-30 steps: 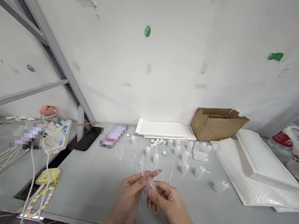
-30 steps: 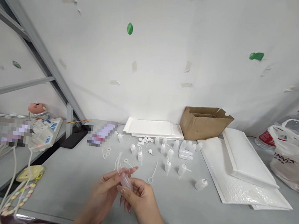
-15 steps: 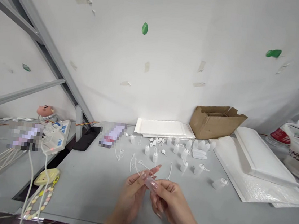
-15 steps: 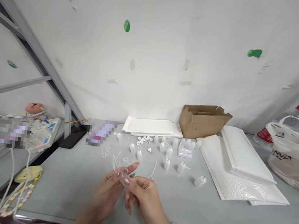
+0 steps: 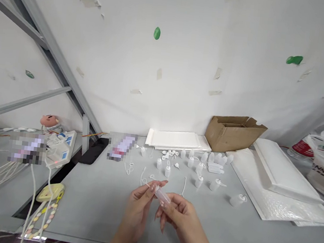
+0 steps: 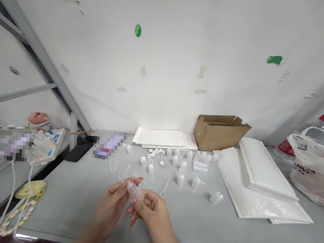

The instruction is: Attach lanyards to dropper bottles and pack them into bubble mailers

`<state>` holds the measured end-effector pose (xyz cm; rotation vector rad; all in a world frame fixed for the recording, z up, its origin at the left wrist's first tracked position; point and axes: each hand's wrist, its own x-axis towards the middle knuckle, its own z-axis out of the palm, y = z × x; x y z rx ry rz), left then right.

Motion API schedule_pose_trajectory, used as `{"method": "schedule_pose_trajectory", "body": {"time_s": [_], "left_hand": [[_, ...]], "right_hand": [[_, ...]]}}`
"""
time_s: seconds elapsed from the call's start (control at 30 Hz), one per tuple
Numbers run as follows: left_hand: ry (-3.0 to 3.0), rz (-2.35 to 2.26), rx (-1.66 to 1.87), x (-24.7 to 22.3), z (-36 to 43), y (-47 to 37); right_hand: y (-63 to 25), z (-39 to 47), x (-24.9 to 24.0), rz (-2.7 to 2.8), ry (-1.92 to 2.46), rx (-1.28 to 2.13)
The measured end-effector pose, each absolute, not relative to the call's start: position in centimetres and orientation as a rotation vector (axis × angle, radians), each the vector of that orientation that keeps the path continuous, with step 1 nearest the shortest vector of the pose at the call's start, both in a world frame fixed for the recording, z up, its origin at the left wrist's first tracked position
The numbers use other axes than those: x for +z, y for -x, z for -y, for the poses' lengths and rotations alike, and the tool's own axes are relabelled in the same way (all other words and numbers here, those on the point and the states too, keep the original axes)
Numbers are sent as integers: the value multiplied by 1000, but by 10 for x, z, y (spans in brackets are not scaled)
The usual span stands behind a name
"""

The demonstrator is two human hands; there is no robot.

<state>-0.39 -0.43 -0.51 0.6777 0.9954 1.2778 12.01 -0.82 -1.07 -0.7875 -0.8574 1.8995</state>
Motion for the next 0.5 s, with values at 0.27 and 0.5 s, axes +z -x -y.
{"method": "schedule_pose_trajectory", "body": {"time_s": [0.27, 0.5], "left_hand": [[-800, -1003, 1253, -2, 11, -7], [-763, -812, 1219, -7, 10, 1]], "right_hand": [[-121, 14, -7, 776, 790, 1910], [-126, 8, -8, 384, 369, 2349]]}}
